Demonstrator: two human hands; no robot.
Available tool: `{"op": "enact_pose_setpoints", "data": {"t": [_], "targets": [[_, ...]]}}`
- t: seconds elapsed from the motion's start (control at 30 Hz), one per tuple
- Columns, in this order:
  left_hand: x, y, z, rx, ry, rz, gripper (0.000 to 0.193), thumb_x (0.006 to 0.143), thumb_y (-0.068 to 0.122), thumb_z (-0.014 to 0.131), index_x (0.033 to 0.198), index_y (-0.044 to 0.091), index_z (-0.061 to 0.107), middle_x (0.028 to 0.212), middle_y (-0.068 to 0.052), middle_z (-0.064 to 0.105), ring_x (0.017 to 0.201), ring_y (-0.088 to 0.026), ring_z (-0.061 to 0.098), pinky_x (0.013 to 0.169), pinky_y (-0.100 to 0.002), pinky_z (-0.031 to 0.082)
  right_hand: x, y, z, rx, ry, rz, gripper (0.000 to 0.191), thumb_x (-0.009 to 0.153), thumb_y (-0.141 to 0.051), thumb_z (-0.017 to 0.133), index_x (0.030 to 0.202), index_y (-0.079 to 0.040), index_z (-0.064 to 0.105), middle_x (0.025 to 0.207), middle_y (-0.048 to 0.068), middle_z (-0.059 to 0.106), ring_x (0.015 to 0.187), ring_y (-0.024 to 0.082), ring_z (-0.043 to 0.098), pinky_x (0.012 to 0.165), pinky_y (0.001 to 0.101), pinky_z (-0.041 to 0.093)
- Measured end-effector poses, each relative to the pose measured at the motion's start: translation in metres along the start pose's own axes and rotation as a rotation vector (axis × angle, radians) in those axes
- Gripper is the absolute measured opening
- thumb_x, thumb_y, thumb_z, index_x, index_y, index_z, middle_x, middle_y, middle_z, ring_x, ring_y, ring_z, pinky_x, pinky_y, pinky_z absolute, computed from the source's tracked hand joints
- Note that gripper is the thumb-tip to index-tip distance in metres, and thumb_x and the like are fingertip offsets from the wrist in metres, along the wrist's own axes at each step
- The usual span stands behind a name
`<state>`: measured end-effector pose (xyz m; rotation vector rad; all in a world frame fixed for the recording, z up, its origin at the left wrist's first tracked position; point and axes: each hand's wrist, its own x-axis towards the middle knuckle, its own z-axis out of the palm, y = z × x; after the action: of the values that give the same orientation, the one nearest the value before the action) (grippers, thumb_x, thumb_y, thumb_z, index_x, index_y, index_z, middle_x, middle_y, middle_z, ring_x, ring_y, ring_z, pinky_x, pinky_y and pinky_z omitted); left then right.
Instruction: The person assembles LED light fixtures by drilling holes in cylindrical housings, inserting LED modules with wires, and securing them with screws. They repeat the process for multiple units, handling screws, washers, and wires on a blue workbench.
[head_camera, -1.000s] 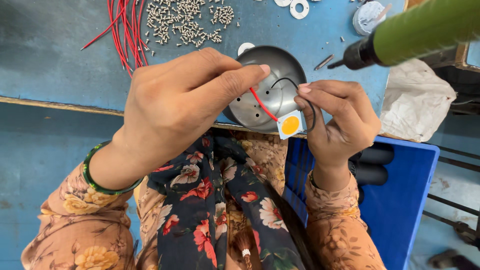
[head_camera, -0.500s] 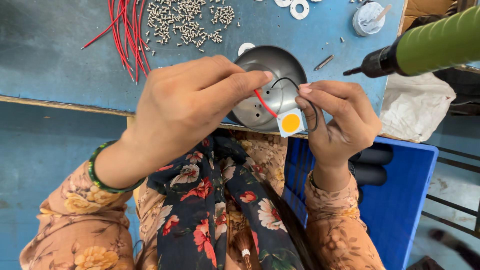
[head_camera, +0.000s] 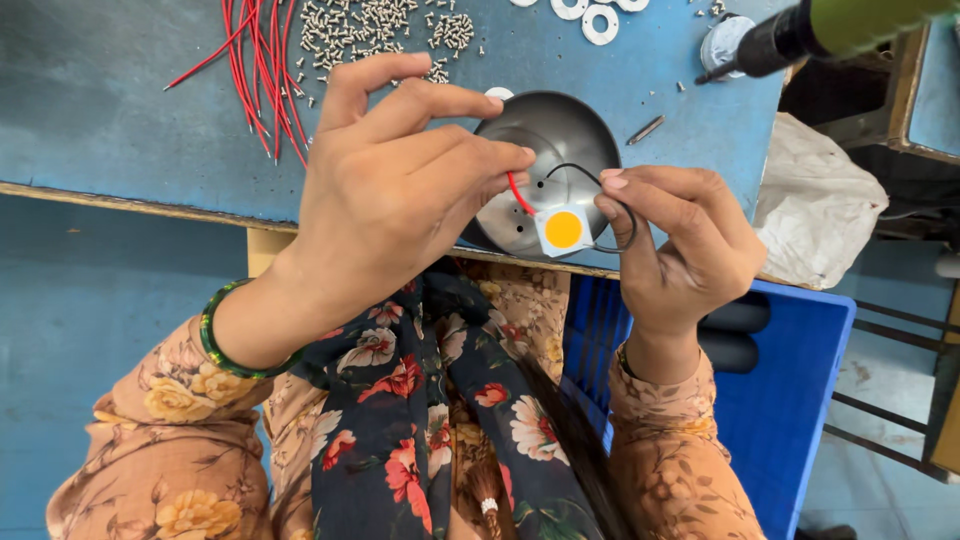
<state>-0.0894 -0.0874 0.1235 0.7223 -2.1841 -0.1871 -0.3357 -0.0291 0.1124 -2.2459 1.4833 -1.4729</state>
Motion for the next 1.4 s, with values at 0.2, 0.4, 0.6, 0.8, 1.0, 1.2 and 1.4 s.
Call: {"op": "enact_pose_setpoints", "data": {"t": [0.2,0.4,0.6,0.8,1.0,1.2,1.4], "targets": [[-0.003,-0.004,-0.004,-0.038,-0.047,-0.037,0.013,0.094,0.009,0.079,0.104,0.016,0.074,0.124,0.004,0.068,0.140,-0.020,0.051,0.122,-0.052,0.023,0.010,-0.008,0.005,-0.004,0.007,-0.045,0.018,0.093,0.003,0.085,0.103,0.001,0.070,0.099,0.013,0.073,0.094,0.028,0.074,0.083,0.0331,0.061],[-0.002,-0.002,-0.006,-0.061,-0.068,-0.087,0.008,0.094,0.012,0.080,0.098,0.018,0.075,0.131,0.003,0.066,0.148,-0.022,0.046,0.122,-0.057,0.018,0.012,-0.012,0.002,-0.042,0.003,-0.042,0.017,0.092,0.001,0.086,0.101,0.000,0.071,0.098,0.011,0.073,0.095,0.028,0.073,0.084,0.0321,0.059],[0.000,-0.002,-0.006,-0.069,-0.074,-0.098,0.007,0.094,0.013,0.080,0.097,0.018,0.075,0.131,0.003,0.066,0.148,-0.022,0.046,0.121,-0.058,0.017,0.010,-0.006,0.002,-0.051,0.004,-0.064,0.018,0.095,-0.001,0.088,0.105,-0.002,0.074,0.102,0.010,0.074,0.101,0.026,0.072,0.086,0.0308,0.058],[-0.001,-0.003,-0.006,-0.073,-0.070,-0.102,0.008,0.094,0.013,0.080,0.097,0.019,0.076,0.131,0.003,0.067,0.148,-0.022,0.046,0.122,-0.057,0.016,0.009,-0.005,0.002,-0.067,0.007,-0.057,0.017,0.095,-0.005,0.089,0.106,-0.004,0.075,0.100,0.008,0.074,0.104,0.026,0.071,0.087,0.0308,0.058],[0.000,-0.002,-0.004,-0.066,-0.072,-0.107,0.008,0.094,0.013,0.080,0.097,0.018,0.076,0.131,0.003,0.067,0.148,-0.022,0.046,0.122,-0.057,0.015,0.008,-0.002,0.001,-0.071,0.011,-0.060,0.017,0.096,-0.007,0.089,0.106,-0.005,0.076,0.100,0.007,0.074,0.105,0.026,0.071,0.088,0.0306,0.058],[-0.001,-0.004,-0.004,-0.073,-0.067,-0.099,0.008,0.093,0.012,0.080,0.098,0.017,0.076,0.131,0.003,0.067,0.148,-0.023,0.047,0.122,-0.057,0.016,0.009,-0.003,0.004,-0.090,-0.022,-0.054,0.015,0.098,-0.009,0.088,0.106,-0.006,0.075,0.103,0.006,0.075,0.109,0.027,0.070,0.092,0.0324,0.058],[0.001,-0.003,-0.004,-0.069,-0.063,-0.100,0.009,0.093,0.011,0.080,0.096,0.017,0.076,0.131,0.003,0.067,0.147,-0.023,0.047,0.121,-0.058,0.017,0.021,-0.014,-0.001,-0.148,-0.156,0.027,0.011,0.092,-0.002,0.082,0.100,-0.004,0.074,0.099,0.008,0.075,0.116,0.033,0.069,0.090,0.0372,0.057]]}}
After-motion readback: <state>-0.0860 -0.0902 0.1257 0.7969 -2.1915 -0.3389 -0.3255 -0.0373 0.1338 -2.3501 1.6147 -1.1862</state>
